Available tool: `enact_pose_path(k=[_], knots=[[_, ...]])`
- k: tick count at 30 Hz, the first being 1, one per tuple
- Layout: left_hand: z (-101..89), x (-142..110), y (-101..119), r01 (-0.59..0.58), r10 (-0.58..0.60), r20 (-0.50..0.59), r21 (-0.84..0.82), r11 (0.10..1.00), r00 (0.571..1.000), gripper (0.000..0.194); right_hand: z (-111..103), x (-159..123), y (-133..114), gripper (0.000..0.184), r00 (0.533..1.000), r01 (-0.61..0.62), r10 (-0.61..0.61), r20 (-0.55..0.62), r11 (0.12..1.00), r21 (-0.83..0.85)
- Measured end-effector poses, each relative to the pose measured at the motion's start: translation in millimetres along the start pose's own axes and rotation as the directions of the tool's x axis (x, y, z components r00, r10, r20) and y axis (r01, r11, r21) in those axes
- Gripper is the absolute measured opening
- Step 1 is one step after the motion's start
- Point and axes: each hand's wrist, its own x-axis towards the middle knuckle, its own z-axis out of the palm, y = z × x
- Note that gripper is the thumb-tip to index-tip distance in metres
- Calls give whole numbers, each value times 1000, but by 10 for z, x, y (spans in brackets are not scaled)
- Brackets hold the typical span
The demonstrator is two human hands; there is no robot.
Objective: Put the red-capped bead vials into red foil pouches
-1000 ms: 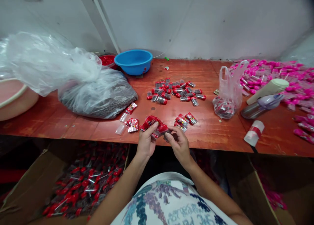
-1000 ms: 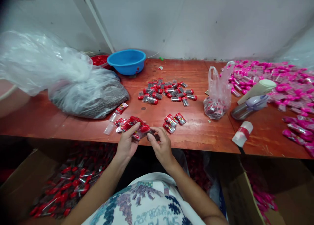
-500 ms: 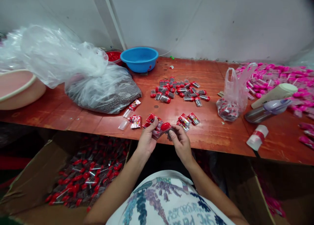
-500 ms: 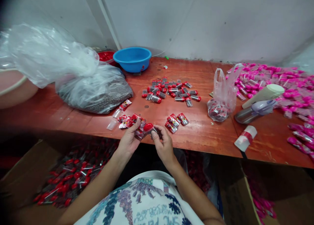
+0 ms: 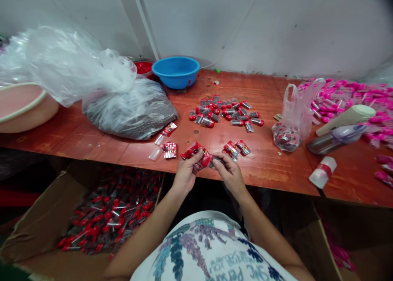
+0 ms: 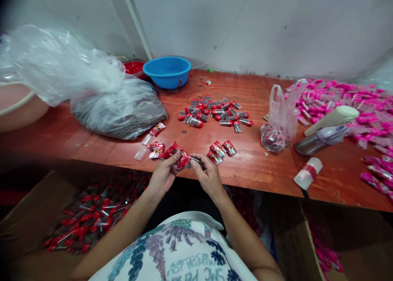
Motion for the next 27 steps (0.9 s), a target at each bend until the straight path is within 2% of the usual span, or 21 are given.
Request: enact_pose_path(k=[4,10,12,16,19,27], knots=[[0,-14,-14,-27,27,7,4,1000,1000,22,53,-71,19,24,994,22,-21,-109,1000,10],[-69,26,27,-49,50,-90,9,999,995,25,12,-138,109,26,954,1,19,-300,998,65],[-88,33,40,-55,58,-74,40,998,996,26,-12,-129,94,26,960,1,11,-281,999,43],[-64,9,15,-35,37,-65,21,999,997,26,19,-121,35,22,990,32,-34,-134,999,-15],[-38,-17,-10,-36,38,-77,22,999,996,27,49,-118,28,22,997,34,-36,-70,999,-35],[-76,-70,-25,-145,150,-21,155,977,989,30,17,-97,29,24,994,48,-54,-93,997,-68]])
